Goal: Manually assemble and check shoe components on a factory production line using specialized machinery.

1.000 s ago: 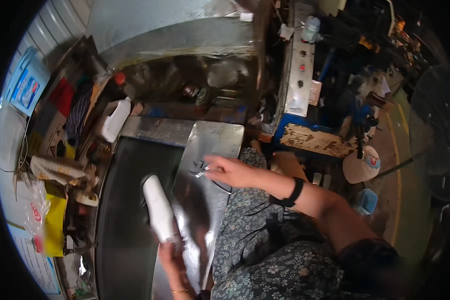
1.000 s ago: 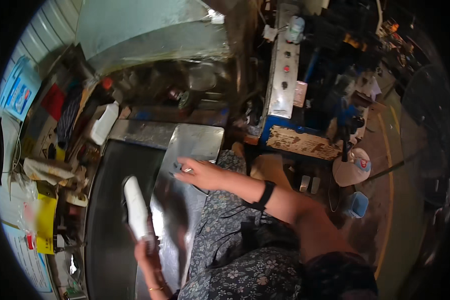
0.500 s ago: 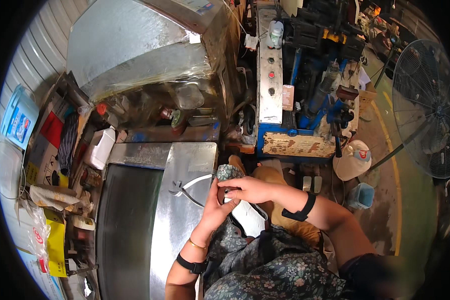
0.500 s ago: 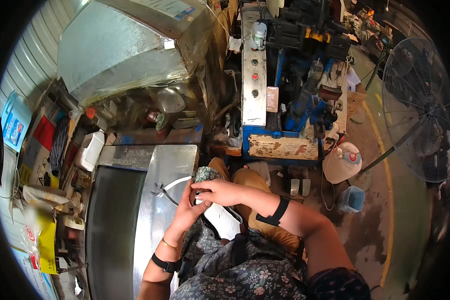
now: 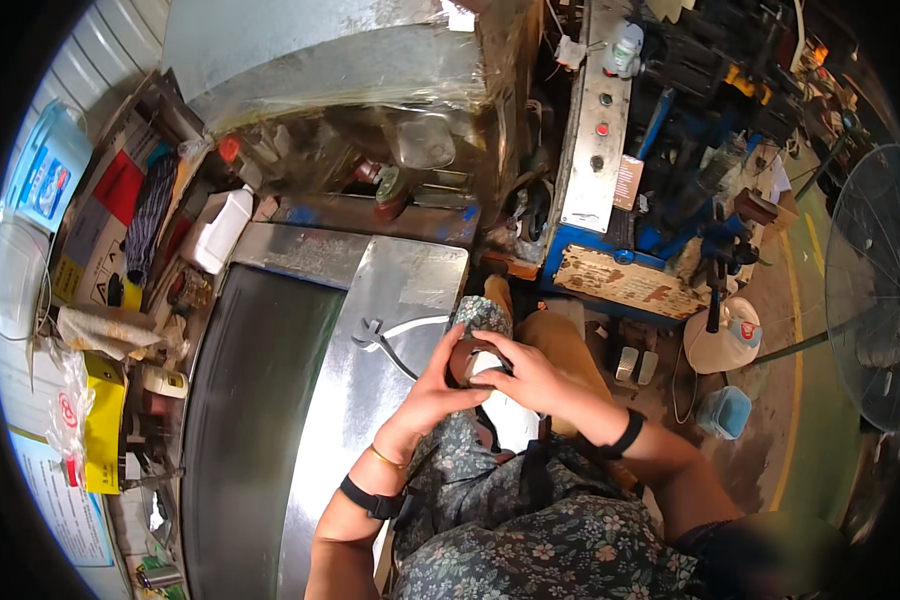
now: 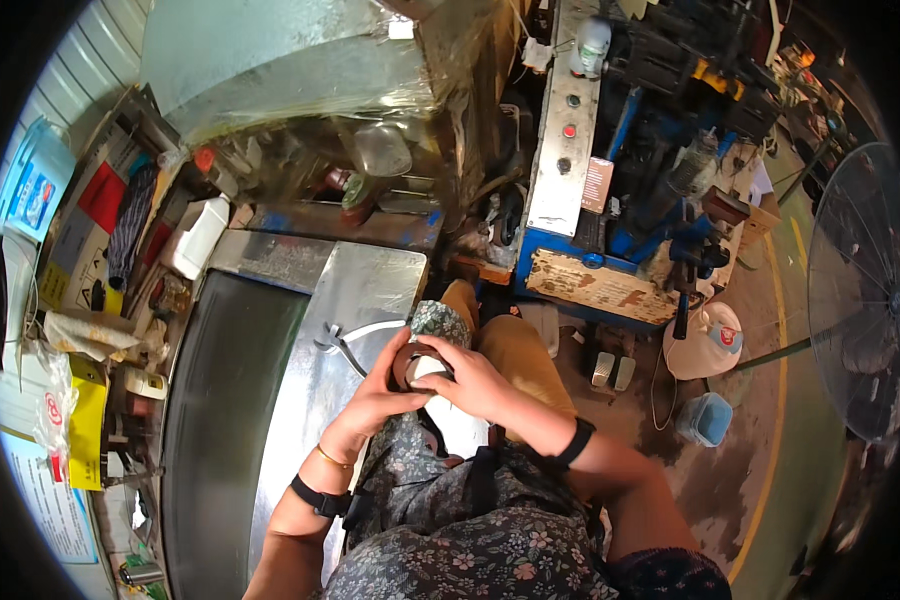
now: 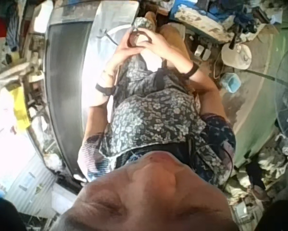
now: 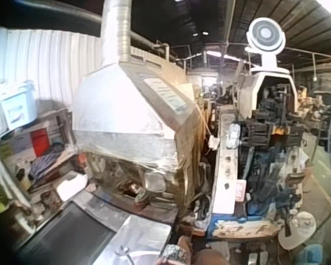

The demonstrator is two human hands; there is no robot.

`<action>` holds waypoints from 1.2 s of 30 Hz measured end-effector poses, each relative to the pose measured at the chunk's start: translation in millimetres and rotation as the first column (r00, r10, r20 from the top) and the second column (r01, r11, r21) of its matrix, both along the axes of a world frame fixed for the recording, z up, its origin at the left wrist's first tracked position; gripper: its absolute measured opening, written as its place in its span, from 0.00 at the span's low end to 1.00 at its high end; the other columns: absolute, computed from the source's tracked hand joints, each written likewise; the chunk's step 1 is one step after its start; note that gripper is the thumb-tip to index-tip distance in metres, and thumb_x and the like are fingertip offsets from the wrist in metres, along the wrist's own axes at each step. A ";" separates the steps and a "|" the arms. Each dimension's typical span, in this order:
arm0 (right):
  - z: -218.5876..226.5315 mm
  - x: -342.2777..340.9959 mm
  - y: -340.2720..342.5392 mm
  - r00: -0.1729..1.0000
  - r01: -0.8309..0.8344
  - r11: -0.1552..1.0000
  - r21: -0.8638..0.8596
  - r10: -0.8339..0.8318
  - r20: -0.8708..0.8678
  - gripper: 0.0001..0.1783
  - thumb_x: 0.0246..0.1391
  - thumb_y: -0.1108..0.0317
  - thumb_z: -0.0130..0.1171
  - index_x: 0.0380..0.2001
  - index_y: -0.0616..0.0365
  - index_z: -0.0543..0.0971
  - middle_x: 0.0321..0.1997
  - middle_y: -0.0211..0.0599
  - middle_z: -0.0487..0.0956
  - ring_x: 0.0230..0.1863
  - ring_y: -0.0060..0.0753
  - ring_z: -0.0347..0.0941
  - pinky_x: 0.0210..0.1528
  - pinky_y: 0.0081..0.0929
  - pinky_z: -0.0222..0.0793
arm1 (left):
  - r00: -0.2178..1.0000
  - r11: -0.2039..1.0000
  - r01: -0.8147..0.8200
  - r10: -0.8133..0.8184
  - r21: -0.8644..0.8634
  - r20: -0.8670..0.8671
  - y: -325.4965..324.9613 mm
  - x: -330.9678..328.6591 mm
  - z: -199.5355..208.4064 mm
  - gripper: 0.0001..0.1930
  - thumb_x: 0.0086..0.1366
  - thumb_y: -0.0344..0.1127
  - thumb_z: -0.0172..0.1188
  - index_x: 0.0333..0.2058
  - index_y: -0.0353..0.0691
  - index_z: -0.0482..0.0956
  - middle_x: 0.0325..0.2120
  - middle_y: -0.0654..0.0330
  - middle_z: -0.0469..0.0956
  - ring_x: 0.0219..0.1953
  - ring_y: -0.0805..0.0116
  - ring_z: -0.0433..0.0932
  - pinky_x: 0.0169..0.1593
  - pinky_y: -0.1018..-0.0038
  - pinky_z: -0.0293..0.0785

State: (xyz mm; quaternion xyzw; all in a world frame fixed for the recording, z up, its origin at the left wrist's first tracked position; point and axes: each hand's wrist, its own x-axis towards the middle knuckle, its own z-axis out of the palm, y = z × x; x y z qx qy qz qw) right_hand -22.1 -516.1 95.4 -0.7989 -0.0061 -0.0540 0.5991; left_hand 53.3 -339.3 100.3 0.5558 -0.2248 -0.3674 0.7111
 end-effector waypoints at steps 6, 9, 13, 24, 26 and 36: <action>14.4 21.4 -7.8 0.982 0.099 0.973 -0.207 -0.062 0.177 0.19 0.51 0.62 0.65 0.43 0.64 0.80 0.40 0.50 0.81 0.40 0.50 0.79 0.43 0.37 0.75 | 0.886 0.985 -0.172 0.163 0.019 -0.434 -23.1 20.6 -9.5 0.22 0.71 0.47 0.50 0.51 0.33 0.73 0.45 0.54 0.78 0.48 0.64 0.75 0.54 0.70 0.70; 16.9 17.1 -17.1 0.971 0.084 0.904 -0.419 0.021 0.240 0.18 0.55 0.59 0.61 0.42 0.61 0.80 0.38 0.47 0.82 0.37 0.49 0.80 0.38 0.41 0.76 | 0.817 0.941 -0.302 0.339 0.154 -0.467 -32.6 20.7 -38.4 0.17 0.69 0.44 0.51 0.46 0.35 0.75 0.40 0.56 0.78 0.41 0.65 0.76 0.46 0.72 0.72; 3.6 14.0 -16.4 0.994 -0.043 0.960 -0.277 0.067 0.081 0.17 0.56 0.53 0.60 0.39 0.54 0.82 0.31 0.49 0.81 0.32 0.53 0.78 0.34 0.41 0.73 | 0.798 0.923 -0.323 0.383 0.206 -0.465 -24.6 12.1 -52.7 0.15 0.67 0.41 0.53 0.44 0.34 0.77 0.38 0.56 0.79 0.42 0.64 0.77 0.46 0.71 0.74; 12.3 11.0 -3.7 0.965 0.019 0.979 -0.201 0.034 0.261 0.12 0.58 0.61 0.57 0.36 0.59 0.80 0.29 0.49 0.80 0.31 0.54 0.77 0.34 0.43 0.71 | 0.766 0.943 -0.289 0.122 0.168 0.631 -6.2 -39.4 25.5 0.35 0.62 0.33 0.62 0.64 0.33 0.55 0.56 0.45 0.67 0.57 0.53 0.68 0.62 0.64 0.63; 4.2 11.5 4.4 0.968 0.054 0.980 -0.192 -0.005 0.250 0.11 0.58 0.62 0.56 0.36 0.58 0.80 0.28 0.48 0.80 0.31 0.53 0.77 0.33 0.43 0.71 | 0.873 0.905 -0.328 0.181 0.271 0.452 -6.2 -45.3 24.2 0.32 0.63 0.32 0.59 0.63 0.34 0.57 0.56 0.45 0.67 0.58 0.53 0.66 0.63 0.63 0.61; -40.8 -41.6 32.2 0.986 0.161 0.981 -0.108 -0.155 0.059 0.24 0.60 0.52 0.55 0.53 0.57 0.73 0.40 0.54 0.79 0.41 0.55 0.77 0.42 0.43 0.71 | 0.898 0.941 -0.308 0.241 0.137 0.368 -5.8 -16.4 -24.4 0.32 0.58 0.24 0.58 0.61 0.32 0.59 0.57 0.46 0.66 0.59 0.55 0.65 0.63 0.63 0.60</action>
